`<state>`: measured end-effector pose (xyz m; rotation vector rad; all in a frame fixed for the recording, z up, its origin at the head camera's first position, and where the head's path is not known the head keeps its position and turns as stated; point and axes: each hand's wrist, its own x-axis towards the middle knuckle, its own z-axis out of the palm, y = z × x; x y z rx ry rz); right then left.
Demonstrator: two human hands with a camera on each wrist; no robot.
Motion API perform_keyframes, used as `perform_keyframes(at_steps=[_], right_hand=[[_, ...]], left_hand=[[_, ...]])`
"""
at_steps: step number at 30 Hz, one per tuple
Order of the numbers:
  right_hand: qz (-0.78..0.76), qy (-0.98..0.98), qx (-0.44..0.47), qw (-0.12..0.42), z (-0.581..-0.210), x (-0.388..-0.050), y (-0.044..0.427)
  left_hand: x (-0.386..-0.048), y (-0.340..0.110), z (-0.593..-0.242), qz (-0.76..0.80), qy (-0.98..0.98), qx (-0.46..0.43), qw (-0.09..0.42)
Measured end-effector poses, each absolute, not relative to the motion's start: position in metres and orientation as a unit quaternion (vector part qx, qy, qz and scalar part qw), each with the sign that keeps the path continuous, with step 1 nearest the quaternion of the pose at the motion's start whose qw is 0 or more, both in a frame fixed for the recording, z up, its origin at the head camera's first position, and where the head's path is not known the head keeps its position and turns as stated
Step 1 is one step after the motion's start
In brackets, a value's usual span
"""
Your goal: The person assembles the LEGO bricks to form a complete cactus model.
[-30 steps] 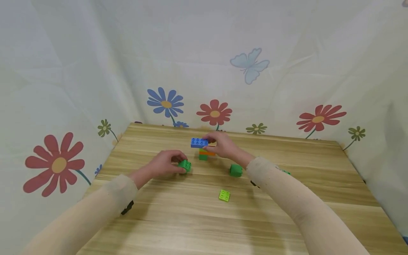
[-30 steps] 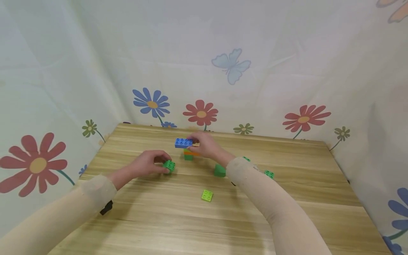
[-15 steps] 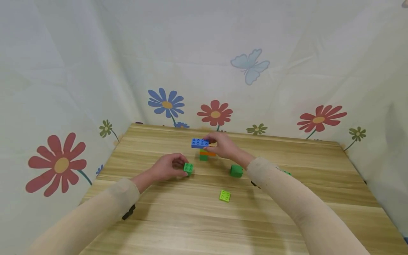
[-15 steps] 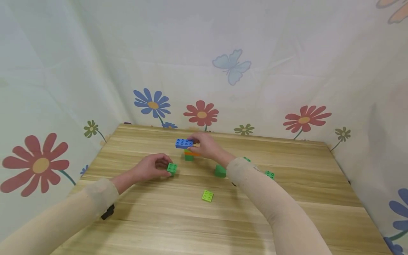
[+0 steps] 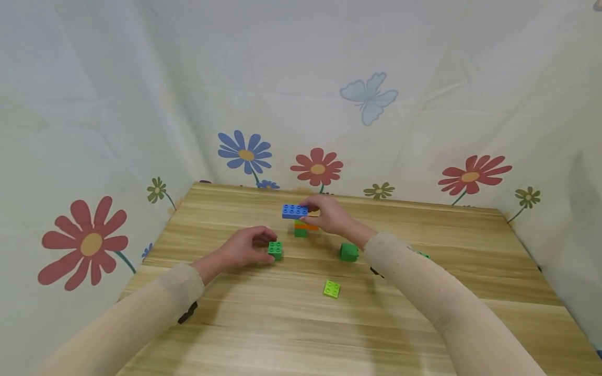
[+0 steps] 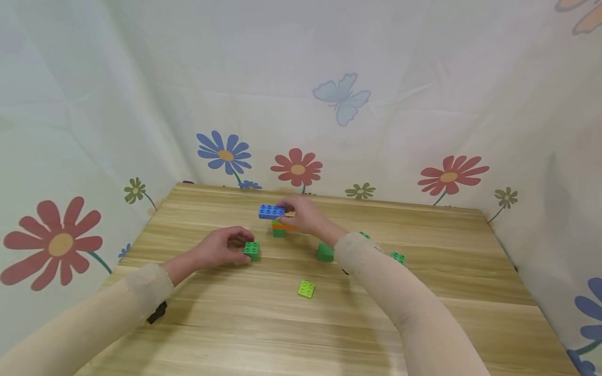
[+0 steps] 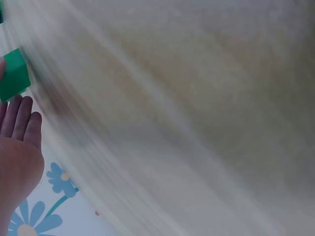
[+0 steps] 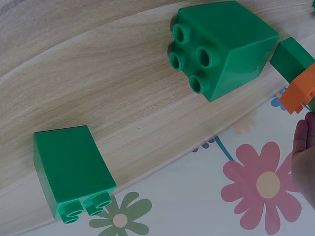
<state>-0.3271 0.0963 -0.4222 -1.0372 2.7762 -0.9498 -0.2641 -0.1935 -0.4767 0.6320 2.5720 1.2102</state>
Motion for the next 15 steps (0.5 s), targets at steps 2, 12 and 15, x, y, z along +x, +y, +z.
perform_keyframes(at_steps=[2,12,15], right_hand=[[-0.306,0.891,-0.335,0.013,-0.4225,-0.3271,0.0964],[-0.305,0.89,-0.338,0.011,-0.4218,-0.3262,0.0966],[-0.304,0.891,-0.336,0.014,-0.4209,-0.3255,0.0963]], left_hand=[[-0.2652,-0.1937,-0.4756,0.399,0.883,0.222,0.11],[-0.2688,-0.1909,-0.4721,0.367,0.894,0.233,0.105],[-0.2688,-0.1907,-0.4734,0.369,0.894,0.235,0.101]])
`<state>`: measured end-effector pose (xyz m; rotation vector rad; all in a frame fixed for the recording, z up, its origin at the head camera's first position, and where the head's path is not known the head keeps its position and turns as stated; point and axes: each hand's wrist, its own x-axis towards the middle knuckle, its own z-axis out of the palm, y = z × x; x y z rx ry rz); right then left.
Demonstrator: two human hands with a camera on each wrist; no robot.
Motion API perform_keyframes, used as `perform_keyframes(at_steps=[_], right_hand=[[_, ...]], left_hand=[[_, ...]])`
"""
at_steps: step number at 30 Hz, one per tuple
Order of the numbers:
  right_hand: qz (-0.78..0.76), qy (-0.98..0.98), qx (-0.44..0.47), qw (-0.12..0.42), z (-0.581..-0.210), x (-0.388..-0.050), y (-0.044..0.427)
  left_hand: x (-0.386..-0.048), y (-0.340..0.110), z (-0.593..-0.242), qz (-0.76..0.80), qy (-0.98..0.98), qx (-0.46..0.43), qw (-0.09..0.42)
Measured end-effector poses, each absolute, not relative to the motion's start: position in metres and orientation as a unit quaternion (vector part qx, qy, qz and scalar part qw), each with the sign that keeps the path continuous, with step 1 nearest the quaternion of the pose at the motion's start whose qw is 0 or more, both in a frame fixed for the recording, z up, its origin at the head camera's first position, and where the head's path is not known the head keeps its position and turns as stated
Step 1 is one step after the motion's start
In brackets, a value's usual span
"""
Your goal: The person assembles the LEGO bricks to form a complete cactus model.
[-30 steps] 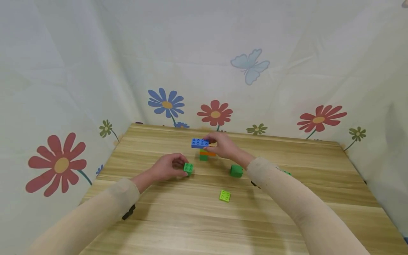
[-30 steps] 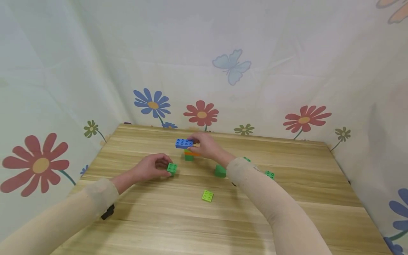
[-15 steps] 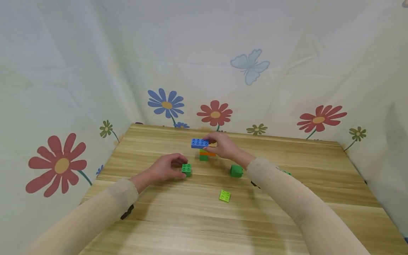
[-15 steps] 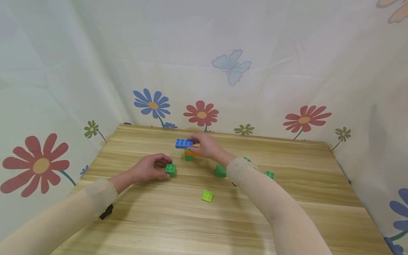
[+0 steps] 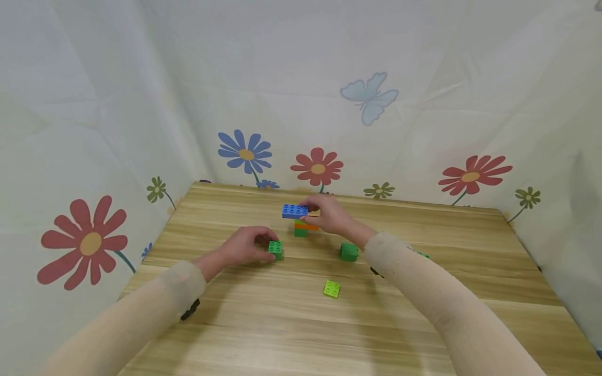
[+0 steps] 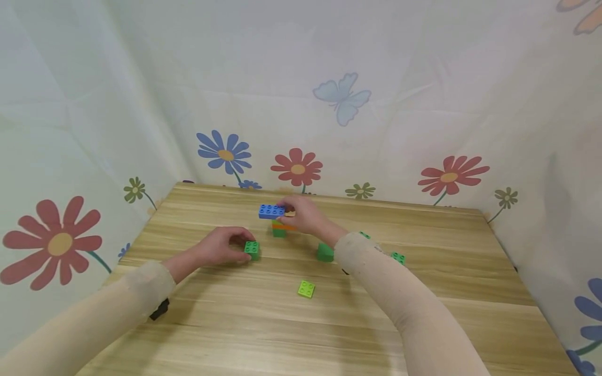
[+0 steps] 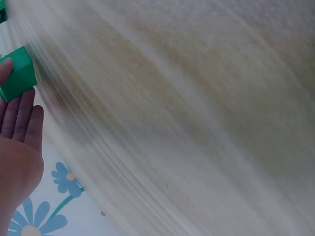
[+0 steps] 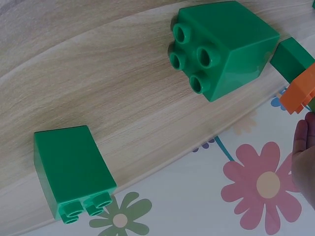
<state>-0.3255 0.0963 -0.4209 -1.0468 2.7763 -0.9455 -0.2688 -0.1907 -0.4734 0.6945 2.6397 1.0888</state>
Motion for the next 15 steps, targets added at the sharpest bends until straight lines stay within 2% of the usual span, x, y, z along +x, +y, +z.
perform_keyframes(at_steps=[7,15], right_hand=[[-0.304,0.893,-0.332,0.016,-0.424,-0.327,0.096],[-0.307,0.892,-0.332,0.014,-0.422,-0.326,0.096]], left_hand=[[-0.27,-0.194,-0.464,0.374,0.894,0.229,0.09],[-0.28,-0.198,-0.426,0.381,0.889,0.244,0.069]])
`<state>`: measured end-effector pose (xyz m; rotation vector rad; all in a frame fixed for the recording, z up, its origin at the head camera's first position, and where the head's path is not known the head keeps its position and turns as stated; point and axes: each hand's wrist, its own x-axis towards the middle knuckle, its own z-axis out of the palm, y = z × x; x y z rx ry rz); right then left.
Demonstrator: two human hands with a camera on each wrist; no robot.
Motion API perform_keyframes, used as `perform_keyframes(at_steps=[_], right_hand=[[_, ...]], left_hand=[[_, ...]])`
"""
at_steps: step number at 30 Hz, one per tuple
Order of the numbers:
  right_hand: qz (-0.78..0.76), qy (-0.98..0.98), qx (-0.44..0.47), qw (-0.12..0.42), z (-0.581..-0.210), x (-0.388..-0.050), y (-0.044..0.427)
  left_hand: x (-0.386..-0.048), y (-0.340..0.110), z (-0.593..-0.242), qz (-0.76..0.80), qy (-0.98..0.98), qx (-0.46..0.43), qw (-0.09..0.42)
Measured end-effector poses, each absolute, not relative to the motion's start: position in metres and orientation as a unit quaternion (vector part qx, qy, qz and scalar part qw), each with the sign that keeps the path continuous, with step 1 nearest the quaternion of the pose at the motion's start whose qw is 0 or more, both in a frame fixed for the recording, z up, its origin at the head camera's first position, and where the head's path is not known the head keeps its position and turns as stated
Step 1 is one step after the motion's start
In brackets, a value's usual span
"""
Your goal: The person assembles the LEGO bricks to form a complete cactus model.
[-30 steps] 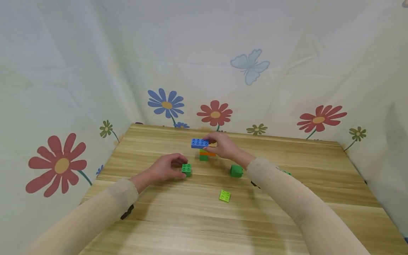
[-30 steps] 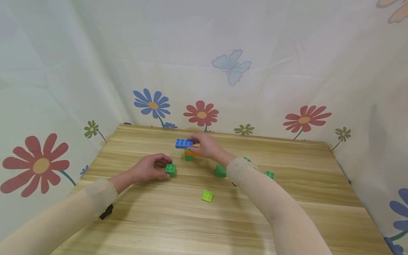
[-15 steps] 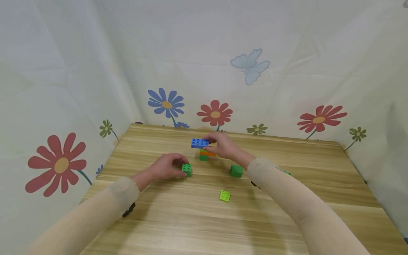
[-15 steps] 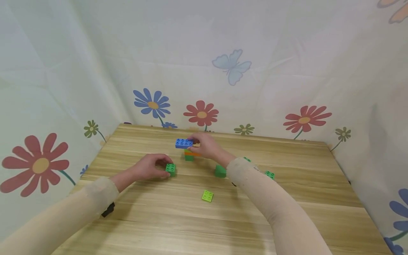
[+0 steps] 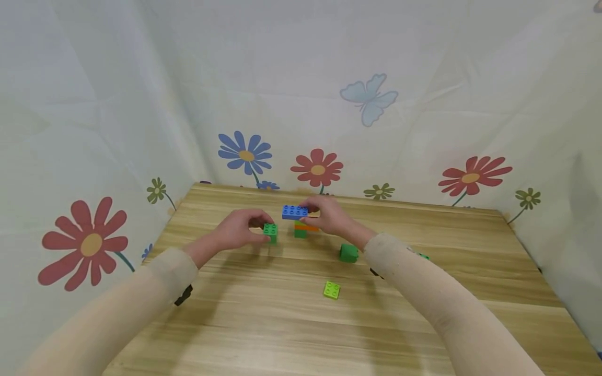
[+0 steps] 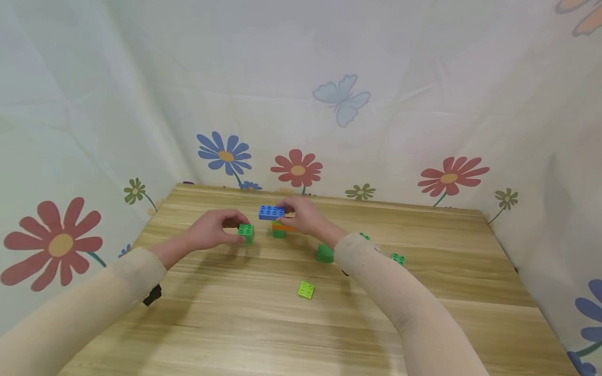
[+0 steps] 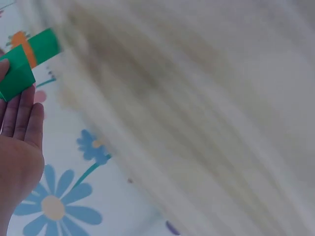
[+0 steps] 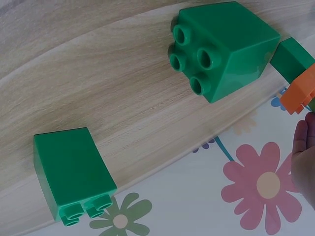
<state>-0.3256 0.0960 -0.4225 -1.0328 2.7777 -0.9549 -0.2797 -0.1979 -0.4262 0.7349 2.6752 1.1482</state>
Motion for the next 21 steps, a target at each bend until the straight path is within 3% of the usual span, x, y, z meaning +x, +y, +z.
perform_keyframes(at_steps=[12,21], right_hand=[[-0.311,0.89,-0.334,0.014,-0.422,-0.326,0.096],[-0.314,0.887,-0.339,0.015,-0.423,-0.328,0.096]], left_hand=[[-0.307,-0.189,-0.386,0.376,0.888,0.263,0.035],[-0.323,-0.181,-0.374,0.377,0.889,0.258,0.045]])
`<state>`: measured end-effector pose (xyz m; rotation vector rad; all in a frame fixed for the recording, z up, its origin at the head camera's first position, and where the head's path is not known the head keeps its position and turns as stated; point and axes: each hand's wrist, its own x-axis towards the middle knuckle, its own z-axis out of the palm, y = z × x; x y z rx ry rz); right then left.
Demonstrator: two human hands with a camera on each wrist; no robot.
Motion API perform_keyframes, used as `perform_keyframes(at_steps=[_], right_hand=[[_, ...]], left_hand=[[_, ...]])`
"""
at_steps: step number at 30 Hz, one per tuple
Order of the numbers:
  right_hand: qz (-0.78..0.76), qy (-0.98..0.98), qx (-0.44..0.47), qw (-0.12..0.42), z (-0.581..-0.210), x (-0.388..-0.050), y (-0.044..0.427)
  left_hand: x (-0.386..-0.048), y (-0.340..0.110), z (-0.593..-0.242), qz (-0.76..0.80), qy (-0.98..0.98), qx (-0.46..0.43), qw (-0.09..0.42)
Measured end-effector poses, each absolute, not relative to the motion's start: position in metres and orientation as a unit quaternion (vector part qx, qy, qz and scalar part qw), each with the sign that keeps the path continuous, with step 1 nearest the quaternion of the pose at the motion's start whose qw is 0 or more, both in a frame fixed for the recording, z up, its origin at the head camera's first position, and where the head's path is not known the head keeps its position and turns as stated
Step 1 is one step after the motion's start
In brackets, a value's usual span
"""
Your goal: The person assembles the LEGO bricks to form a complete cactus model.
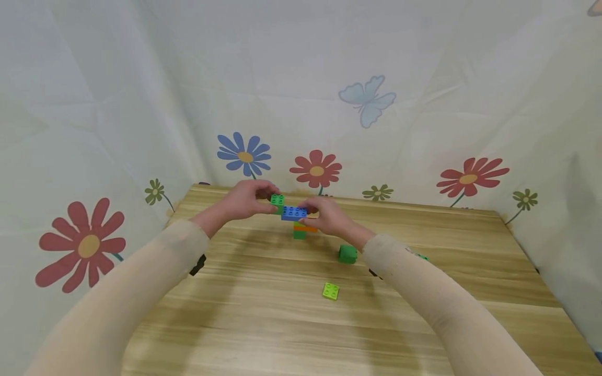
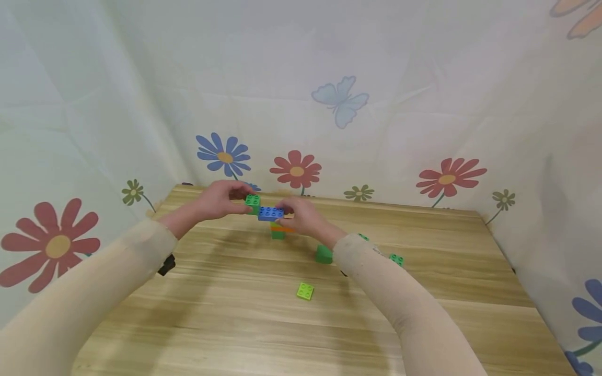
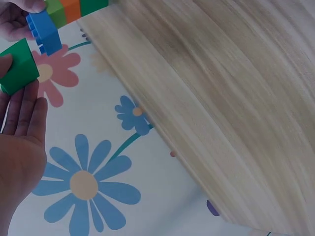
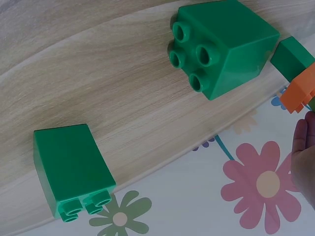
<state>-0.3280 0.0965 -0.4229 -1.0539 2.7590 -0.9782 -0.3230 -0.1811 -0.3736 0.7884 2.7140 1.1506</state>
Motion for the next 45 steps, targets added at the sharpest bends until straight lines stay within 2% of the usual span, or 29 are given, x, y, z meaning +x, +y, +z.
perform_keyframes(at_steps=[29,45], right_hand=[[-0.319,0.887,-0.335,0.018,-0.424,-0.329,0.098],[-0.311,0.89,-0.333,0.021,-0.422,-0.329,0.096]], left_hand=[[-0.334,-0.169,-0.38,0.355,0.898,0.248,0.075],[-0.334,-0.172,-0.387,0.349,0.904,0.236,0.071]])
